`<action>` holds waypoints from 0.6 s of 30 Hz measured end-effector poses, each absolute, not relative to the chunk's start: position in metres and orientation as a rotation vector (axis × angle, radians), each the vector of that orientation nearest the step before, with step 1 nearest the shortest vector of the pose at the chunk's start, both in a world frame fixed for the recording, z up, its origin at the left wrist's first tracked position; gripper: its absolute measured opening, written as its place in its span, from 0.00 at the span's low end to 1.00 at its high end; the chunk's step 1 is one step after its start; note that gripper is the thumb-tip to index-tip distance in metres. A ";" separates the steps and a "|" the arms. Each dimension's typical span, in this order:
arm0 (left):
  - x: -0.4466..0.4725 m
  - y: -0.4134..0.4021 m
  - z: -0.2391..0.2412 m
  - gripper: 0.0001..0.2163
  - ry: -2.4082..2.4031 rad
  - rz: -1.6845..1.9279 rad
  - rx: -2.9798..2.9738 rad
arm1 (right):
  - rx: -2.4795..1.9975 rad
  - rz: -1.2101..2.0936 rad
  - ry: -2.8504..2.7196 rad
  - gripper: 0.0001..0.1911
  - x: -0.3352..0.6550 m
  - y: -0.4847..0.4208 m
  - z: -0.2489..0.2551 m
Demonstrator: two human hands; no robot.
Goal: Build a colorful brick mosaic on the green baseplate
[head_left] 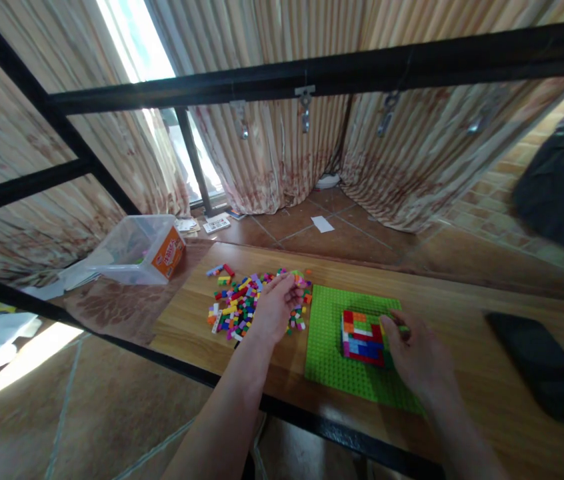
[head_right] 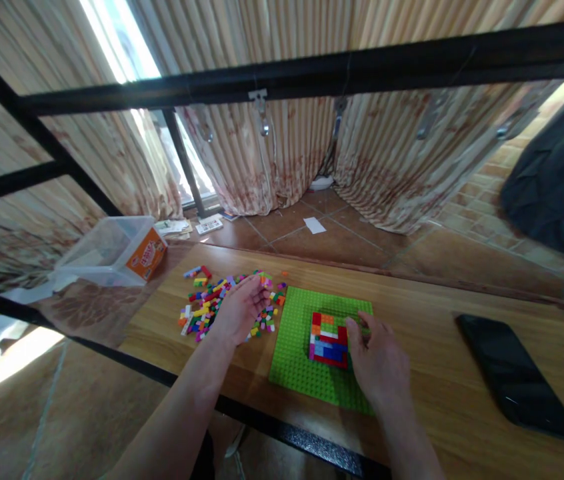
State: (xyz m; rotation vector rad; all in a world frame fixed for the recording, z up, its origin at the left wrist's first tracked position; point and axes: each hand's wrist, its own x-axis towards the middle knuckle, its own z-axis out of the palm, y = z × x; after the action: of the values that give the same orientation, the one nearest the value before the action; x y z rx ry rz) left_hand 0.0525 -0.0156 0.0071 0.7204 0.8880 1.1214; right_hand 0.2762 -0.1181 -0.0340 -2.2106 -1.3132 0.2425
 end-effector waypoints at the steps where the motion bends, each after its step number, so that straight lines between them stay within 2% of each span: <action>1: 0.051 -0.016 0.010 0.09 0.865 1.128 0.670 | -2.182 0.226 -1.289 0.29 0.276 -0.119 -0.032; 6: 0.033 -0.012 0.021 0.08 0.801 1.250 0.548 | -1.942 0.216 -1.346 0.25 0.253 -0.104 -0.005; 10: 0.017 -0.007 0.028 0.08 0.769 1.389 0.443 | -1.766 0.288 -1.599 0.26 0.205 -0.050 0.014; 13: 0.006 -0.005 0.032 0.08 0.744 1.452 0.381 | -1.802 0.343 -1.850 0.29 0.172 0.001 0.006; 18: -0.013 -0.002 0.037 0.09 0.720 1.528 0.337 | -1.971 0.382 -1.899 0.32 0.143 0.041 -0.031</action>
State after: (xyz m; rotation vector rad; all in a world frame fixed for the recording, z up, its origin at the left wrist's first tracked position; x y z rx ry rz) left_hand -0.0126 -0.0023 0.0366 0.3368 0.7202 1.5275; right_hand 0.1431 0.0412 -0.0310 -1.9713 -1.8994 0.3822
